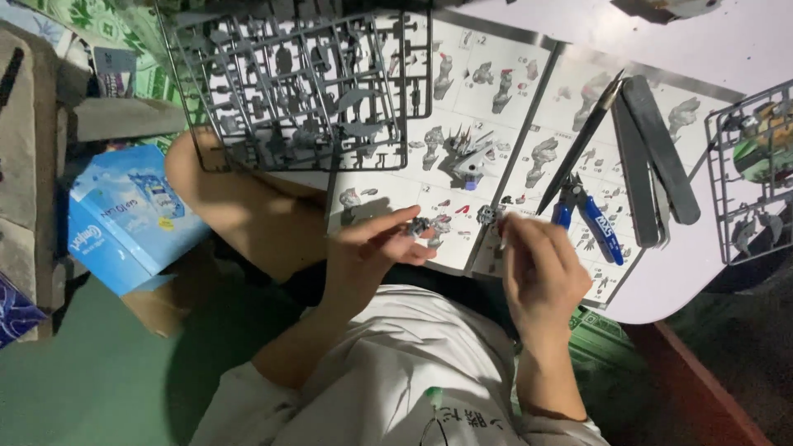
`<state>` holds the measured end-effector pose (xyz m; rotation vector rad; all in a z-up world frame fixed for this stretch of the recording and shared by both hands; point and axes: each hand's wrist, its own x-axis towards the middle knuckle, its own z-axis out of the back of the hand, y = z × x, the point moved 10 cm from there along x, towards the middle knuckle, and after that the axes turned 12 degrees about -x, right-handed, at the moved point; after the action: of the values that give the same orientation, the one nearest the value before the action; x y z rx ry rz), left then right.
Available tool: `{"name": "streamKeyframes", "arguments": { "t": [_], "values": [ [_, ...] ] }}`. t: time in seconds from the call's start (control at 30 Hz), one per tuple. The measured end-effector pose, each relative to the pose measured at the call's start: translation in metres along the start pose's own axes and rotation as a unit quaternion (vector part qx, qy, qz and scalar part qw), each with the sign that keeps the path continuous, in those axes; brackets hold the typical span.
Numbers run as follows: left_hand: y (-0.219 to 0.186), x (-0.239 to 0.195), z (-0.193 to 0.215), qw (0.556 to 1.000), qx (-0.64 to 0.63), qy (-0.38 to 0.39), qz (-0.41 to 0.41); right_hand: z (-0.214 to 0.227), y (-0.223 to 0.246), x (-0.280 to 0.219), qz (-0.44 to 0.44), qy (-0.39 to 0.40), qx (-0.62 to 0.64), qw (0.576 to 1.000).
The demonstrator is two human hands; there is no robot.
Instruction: The person assembles a small plastic model kit by snapping together gray parts and using a hobby knife to trim excess plastic. They handle multiple small components, refer to an instruction sheet, and use tweezers and a hobby knife to refine the assembly.
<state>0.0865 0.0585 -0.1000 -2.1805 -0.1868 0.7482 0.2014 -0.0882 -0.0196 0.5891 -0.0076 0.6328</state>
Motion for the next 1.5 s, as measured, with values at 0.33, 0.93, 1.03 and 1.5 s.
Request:
{"name": "streamKeyframes", "arguments": {
  "t": [0.33,0.93,1.03,1.5],
  "values": [
    [0.000,-0.012,-0.020,0.991,-0.113,0.017,0.070,-0.006,0.014,0.011,0.030,-0.021,-0.082,0.996],
    [0.006,-0.021,-0.031,0.973,-0.210,0.069,0.068,0.008,0.001,-0.004,-0.052,-0.012,0.168,0.984],
    [0.004,-0.022,-0.034,0.974,-0.204,0.076,0.064,0.007,0.000,-0.007,-0.060,-0.011,0.203,0.977],
    [-0.004,-0.017,-0.034,0.991,-0.112,0.067,0.041,0.000,0.005,0.010,-0.005,0.008,-0.129,0.992]
  ]
}}
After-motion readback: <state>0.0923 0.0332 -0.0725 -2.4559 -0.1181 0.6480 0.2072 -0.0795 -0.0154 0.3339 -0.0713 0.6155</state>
